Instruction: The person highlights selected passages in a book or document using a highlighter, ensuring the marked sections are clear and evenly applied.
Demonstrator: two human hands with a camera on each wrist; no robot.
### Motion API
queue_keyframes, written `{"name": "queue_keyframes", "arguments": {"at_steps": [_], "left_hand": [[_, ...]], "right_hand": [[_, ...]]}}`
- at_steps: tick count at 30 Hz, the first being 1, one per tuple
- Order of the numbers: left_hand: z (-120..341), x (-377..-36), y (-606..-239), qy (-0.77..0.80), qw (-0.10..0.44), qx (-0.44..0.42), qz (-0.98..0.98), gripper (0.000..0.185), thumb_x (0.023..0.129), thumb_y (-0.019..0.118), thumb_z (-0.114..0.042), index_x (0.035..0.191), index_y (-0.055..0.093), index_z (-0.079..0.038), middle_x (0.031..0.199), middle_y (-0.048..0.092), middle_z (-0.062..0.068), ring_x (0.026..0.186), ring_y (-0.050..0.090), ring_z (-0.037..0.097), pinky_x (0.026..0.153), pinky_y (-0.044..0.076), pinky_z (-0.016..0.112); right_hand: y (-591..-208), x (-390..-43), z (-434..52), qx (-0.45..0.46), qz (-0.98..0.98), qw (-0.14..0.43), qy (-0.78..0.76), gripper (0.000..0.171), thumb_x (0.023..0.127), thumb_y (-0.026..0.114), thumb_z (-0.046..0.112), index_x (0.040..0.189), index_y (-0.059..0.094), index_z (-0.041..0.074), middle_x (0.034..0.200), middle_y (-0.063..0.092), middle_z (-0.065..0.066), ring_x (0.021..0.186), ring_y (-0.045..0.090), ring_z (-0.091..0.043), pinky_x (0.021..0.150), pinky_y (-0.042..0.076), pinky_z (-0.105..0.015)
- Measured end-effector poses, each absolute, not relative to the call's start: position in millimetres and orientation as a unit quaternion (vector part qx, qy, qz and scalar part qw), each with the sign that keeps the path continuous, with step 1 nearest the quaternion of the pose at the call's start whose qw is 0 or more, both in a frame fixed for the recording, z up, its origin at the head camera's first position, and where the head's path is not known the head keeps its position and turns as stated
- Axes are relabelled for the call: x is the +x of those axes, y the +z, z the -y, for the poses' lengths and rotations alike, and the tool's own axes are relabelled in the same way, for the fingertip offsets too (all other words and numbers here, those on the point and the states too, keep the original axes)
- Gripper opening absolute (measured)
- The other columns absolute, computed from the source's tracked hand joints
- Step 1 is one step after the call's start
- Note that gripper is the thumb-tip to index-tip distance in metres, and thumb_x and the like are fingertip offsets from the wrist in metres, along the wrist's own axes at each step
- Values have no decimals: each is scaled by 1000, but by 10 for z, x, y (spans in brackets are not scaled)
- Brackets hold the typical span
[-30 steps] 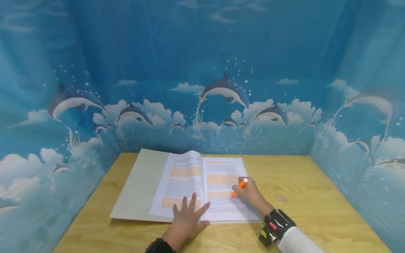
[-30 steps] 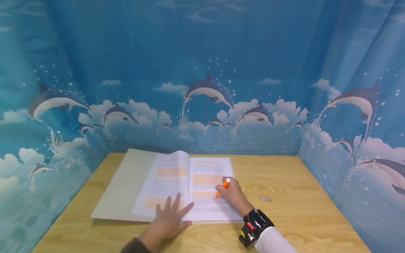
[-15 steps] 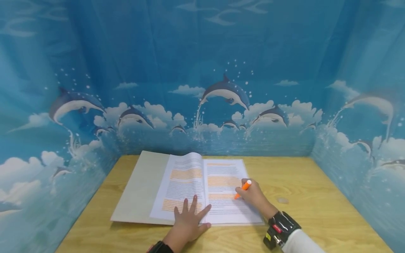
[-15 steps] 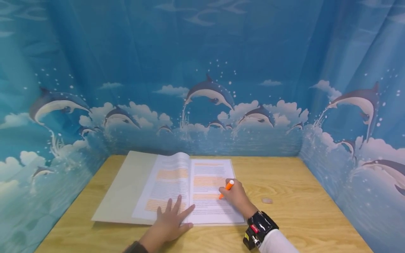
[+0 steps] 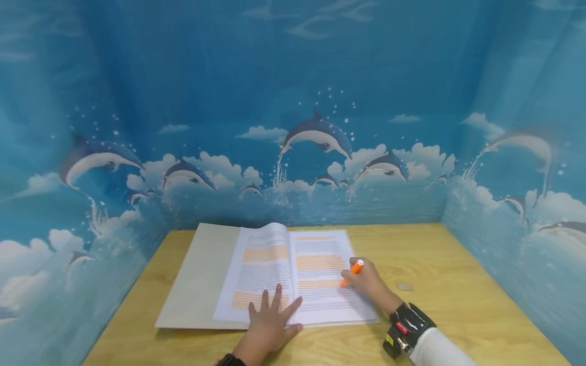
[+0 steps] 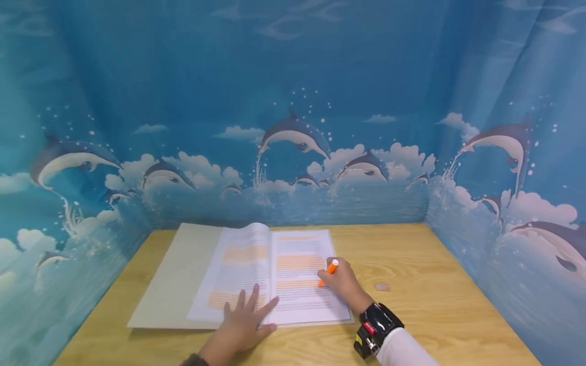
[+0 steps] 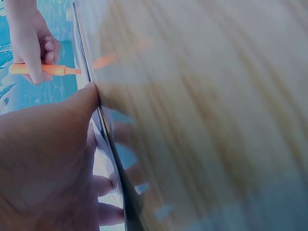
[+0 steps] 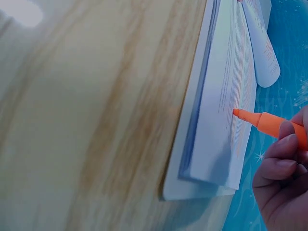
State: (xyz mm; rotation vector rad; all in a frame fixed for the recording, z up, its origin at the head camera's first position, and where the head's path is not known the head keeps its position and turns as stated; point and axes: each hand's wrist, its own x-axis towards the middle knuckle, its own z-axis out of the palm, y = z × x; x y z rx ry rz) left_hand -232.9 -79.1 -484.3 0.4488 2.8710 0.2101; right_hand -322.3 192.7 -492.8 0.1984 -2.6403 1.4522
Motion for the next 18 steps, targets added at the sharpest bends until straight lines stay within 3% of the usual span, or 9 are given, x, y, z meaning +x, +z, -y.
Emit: {"name": "queue_keyframes", "arguments": {"at_steps": [13,18], "left_hand": [[838,-2442,-4813,49,101,157,-981,62,98,48,-64,155,37,-42,166,23,19,146,26,54,107,25,80],[817,-2353,-4824,67,120,154,-979,62,98,50,-63,155,38,-41,165,23,21,146,25,56,106,25,81]], "right_hand": [[-4877,-3290,-1999,74,877,84,467,40,82,67,-2,63,35,13,58,28,5,51,30,-9,48,24,-20],[-4899,-3238,-2033,59,882,66,463,39,81,67,-3,63,37,12,57,29,4,50,32,-9,47,24,-19]]}}
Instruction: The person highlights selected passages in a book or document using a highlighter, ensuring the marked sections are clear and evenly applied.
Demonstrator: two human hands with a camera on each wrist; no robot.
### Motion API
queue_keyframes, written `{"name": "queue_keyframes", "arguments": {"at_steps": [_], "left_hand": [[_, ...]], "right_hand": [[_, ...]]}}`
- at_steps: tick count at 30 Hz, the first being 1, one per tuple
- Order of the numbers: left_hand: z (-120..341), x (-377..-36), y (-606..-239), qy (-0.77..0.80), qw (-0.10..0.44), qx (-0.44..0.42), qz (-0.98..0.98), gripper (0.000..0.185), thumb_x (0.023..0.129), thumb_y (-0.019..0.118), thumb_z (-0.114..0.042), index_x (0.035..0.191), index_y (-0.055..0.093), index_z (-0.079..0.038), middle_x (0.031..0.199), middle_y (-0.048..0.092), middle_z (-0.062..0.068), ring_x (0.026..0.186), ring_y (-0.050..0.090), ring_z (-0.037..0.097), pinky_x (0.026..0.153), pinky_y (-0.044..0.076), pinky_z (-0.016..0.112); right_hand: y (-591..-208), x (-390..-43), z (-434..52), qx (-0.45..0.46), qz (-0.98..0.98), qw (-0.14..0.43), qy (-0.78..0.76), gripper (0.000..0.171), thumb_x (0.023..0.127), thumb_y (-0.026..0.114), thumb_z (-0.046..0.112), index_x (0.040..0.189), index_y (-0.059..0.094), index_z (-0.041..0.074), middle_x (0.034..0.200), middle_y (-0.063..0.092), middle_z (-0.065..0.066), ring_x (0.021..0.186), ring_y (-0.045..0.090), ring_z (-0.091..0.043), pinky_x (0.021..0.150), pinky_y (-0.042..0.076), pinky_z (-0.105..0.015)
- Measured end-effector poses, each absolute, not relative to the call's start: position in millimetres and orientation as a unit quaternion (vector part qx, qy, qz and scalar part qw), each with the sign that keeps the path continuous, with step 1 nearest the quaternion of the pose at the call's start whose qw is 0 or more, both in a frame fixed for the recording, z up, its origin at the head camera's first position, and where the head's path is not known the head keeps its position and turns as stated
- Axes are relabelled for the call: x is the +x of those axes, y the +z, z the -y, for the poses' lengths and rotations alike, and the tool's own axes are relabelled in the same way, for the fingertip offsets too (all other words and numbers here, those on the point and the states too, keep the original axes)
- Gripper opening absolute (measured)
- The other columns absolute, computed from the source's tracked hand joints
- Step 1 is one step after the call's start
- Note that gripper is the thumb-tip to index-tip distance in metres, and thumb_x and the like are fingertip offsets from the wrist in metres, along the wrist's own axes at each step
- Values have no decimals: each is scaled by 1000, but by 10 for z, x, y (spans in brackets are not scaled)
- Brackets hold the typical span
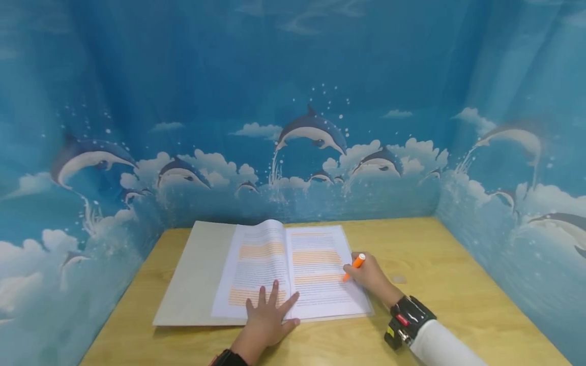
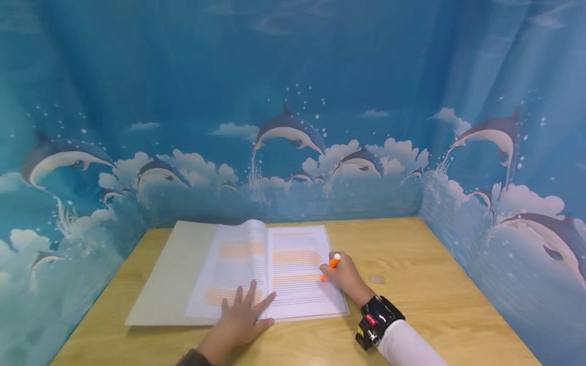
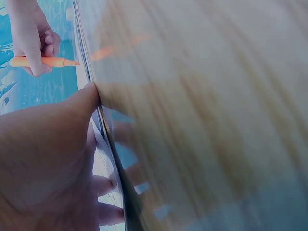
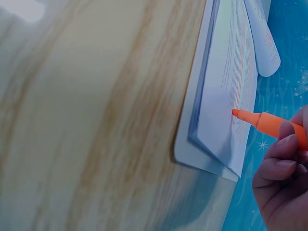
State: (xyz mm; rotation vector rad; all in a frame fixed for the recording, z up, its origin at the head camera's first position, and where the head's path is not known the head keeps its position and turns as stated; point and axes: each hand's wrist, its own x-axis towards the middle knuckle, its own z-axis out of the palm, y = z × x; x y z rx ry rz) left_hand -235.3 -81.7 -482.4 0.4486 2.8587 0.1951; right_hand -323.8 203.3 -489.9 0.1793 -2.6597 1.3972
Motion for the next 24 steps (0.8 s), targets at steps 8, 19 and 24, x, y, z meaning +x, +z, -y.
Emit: {"name": "queue_keyframes", "arguments": {"at_steps": [8,19,24], "left_hand": [[814,-2292,-4884,69,119,149,-979,61,97,50,-63,154,38,-44,166,24,20,146,26,55,106,26,81],[854,-2397,-5004,66,120,153,-979,63,97,40,-71,156,28,-51,167,19,18,148,21,55,106,22,82],[831,-2367,-4939,67,120,148,-979,62,97,47,-66,155,34,-47,167,21,18,147,22,55,107,22,81]], "right_hand": [[-4952,-3223,-2046,64,883,60,461,39,82,67,-4,64,37,12,58,30,5,51,32,-9,46,25,-19],[-4916,-3230,-2064,63,886,65,454,42,84,68,-2,62,35,13,57,28,5,49,30,-8,46,24,-19],[-4911,-3212,-2059,52,887,77,451,38,81,67,-1,62,37,12,57,30,5,51,32,-9,47,24,-20]]}}
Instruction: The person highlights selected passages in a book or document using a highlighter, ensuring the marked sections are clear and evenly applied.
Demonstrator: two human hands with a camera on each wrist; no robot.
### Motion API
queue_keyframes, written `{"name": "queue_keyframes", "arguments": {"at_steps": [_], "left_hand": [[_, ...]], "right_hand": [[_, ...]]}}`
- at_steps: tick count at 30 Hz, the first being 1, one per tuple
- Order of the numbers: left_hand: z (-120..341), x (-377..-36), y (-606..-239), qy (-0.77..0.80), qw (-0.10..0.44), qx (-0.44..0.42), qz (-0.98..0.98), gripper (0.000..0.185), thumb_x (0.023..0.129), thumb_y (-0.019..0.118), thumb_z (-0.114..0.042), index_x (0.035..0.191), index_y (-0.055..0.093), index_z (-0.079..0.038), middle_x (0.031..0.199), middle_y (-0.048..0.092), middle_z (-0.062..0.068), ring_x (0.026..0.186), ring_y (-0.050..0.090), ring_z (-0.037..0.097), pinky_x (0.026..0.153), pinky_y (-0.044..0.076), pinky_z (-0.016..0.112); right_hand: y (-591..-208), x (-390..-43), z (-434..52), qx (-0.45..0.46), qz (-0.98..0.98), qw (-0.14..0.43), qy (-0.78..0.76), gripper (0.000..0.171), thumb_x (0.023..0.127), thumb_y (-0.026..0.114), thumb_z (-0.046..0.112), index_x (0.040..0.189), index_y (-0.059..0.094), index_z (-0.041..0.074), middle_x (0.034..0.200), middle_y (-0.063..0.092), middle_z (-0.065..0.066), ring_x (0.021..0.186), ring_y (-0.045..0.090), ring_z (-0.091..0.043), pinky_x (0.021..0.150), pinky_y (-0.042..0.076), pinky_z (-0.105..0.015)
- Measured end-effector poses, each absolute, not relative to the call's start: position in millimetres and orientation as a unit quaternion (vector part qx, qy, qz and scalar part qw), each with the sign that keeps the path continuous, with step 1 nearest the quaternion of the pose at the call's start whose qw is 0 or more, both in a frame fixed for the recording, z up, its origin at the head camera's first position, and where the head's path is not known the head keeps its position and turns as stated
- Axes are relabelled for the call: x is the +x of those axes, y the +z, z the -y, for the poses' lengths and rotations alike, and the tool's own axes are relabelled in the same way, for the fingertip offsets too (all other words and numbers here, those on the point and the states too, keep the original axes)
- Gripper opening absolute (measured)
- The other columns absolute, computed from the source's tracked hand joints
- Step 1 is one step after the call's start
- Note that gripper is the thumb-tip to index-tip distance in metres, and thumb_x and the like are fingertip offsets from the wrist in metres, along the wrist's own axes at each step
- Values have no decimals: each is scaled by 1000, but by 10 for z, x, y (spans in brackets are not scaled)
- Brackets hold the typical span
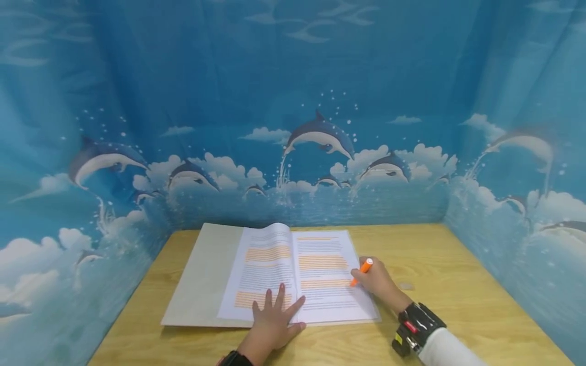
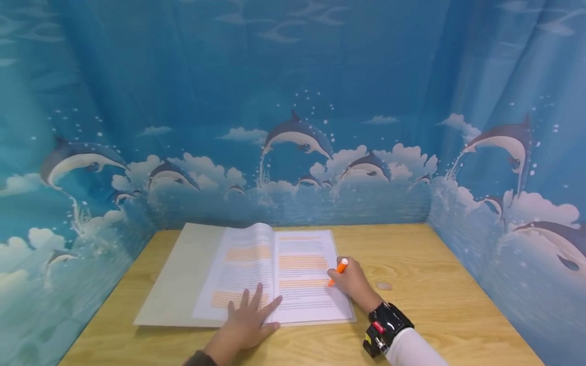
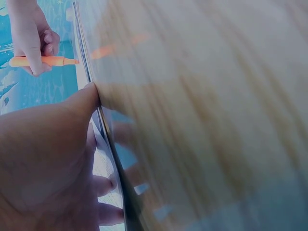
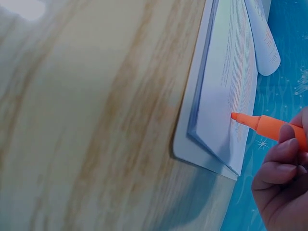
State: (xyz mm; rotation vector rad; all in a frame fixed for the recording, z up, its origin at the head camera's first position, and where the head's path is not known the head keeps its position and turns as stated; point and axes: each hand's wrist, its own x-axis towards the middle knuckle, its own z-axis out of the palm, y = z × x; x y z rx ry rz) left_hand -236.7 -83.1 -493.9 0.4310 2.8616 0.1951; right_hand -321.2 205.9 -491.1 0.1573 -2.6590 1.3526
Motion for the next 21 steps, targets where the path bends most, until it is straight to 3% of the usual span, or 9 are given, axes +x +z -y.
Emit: {"name": "queue_keyframes", "arguments": {"at_steps": [12,21], "left_hand": [[799,-2324,-4831,70,110,157,-979,60,98,51,-63,154,40,-43,165,25,21,146,26,55,105,26,81],[807,-2313,-4810,53,115,151,-980,61,98,49,-64,154,39,-44,166,24,18,146,27,53,106,28,79]], "right_hand": [[-4892,-3222,-2095,56,900,78,425,38,84,68,1,64,38,13,58,31,4,51,34,-9,46,27,-19],[-4793,-3194,-1949,51,894,82,438,32,89,67,5,65,45,8,53,46,1,49,44,-13,46,32,-22]]}}
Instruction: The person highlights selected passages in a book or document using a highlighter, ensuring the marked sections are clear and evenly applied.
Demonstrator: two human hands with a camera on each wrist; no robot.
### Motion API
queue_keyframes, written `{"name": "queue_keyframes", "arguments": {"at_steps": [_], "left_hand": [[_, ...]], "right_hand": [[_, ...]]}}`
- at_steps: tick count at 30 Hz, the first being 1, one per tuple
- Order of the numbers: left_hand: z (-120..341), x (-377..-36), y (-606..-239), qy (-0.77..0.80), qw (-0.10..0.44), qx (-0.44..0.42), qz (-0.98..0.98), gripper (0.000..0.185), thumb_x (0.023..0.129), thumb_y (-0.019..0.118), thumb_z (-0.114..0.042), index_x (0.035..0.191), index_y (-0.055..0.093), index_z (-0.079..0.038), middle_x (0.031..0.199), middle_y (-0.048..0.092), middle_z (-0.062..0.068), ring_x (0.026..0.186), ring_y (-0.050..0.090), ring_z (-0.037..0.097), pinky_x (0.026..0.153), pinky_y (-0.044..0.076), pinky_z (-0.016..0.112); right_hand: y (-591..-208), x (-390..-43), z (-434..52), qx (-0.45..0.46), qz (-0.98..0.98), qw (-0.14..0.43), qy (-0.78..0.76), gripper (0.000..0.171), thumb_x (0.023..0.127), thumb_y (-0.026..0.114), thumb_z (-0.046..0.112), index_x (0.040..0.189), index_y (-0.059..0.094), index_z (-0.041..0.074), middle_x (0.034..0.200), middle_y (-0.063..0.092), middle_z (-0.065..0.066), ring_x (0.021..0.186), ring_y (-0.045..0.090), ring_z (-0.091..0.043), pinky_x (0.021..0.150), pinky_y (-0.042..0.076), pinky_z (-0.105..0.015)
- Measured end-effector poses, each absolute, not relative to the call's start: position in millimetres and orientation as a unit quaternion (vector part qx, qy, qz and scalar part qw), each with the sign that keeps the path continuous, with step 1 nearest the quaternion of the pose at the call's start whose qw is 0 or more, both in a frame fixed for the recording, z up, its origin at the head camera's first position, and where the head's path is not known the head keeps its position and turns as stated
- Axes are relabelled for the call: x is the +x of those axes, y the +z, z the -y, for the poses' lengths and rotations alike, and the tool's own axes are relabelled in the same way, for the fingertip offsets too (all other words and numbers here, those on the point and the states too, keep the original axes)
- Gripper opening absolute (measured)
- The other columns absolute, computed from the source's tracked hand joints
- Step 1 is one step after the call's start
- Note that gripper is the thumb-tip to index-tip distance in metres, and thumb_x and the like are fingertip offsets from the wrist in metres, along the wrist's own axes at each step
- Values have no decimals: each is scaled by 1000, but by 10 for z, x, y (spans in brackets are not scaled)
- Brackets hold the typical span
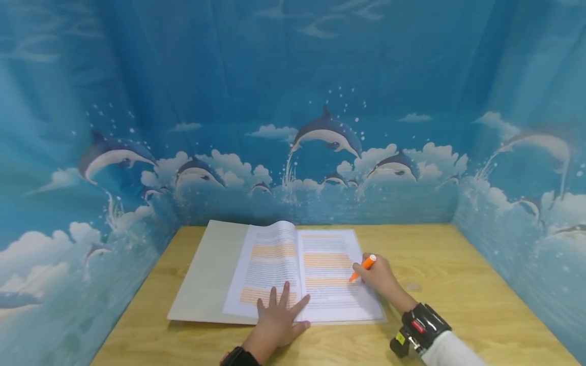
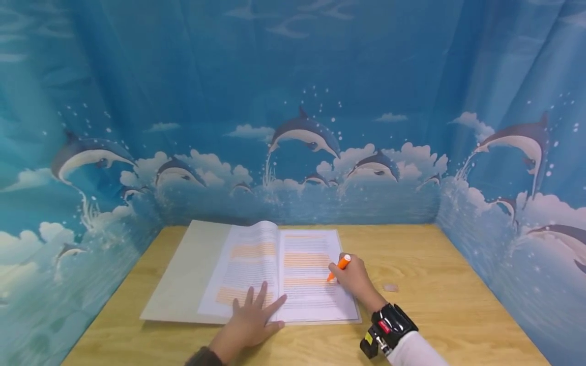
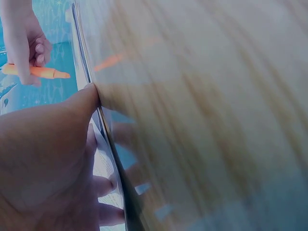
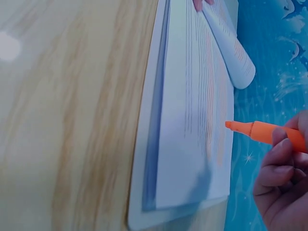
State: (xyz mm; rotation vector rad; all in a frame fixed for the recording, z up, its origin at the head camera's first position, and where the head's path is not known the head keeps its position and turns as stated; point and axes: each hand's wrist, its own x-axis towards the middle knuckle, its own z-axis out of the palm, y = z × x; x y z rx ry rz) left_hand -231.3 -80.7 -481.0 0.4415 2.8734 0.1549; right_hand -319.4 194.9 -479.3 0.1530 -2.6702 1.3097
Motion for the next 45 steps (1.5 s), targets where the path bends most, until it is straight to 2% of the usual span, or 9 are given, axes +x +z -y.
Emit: {"name": "queue_keyframes", "arguments": {"at_steps": [4,13,24,33,41,45], "left_hand": [[806,-2293,-4830,48,125,146,-980,61,97,49,-65,154,39,-45,166,25,17,146,27,53,107,28,78],[789,-2318,-4800,37,121,139,-982,61,97,48,-66,153,39,-46,166,25,16,147,27,51,108,28,77],[802,-2326,-4789,25,119,131,-984,61,96,48,-67,153,40,-47,166,26,15,146,29,51,108,29,76],[775,-2291,-4836,37,104,142,-984,60,96,50,-67,152,40,-47,164,29,17,145,31,52,106,31,77],[762,-2344,-4865,36,102,130,-986,62,95,51,-68,152,42,-46,165,28,16,146,31,50,107,30,77],[767,-2332,-4872,35,103,132,-985,62,94,52,-68,151,44,-43,165,28,16,145,31,51,106,31,77]], "right_hand": [[-4794,-3148,-1859,46,890,59,450,36,92,69,8,65,45,9,51,48,1,46,46,-12,44,34,-22],[-4736,-3155,-1617,63,879,57,469,36,91,71,10,65,46,9,49,49,2,44,47,-12,44,36,-22],[-4785,-3150,-1217,109,859,47,499,29,84,74,5,68,51,9,49,54,4,41,47,-7,41,37,-19],[-4908,-3165,-1044,127,857,57,496,35,82,81,8,65,51,9,50,54,6,42,48,-6,42,39,-18],[-4911,-3224,-1004,136,849,81,503,32,81,76,3,63,50,10,52,55,5,45,50,-7,42,38,-19],[-4931,-3209,-999,126,852,75,502,32,80,73,1,62,48,11,51,54,6,44,49,-6,42,38,-18]]}}
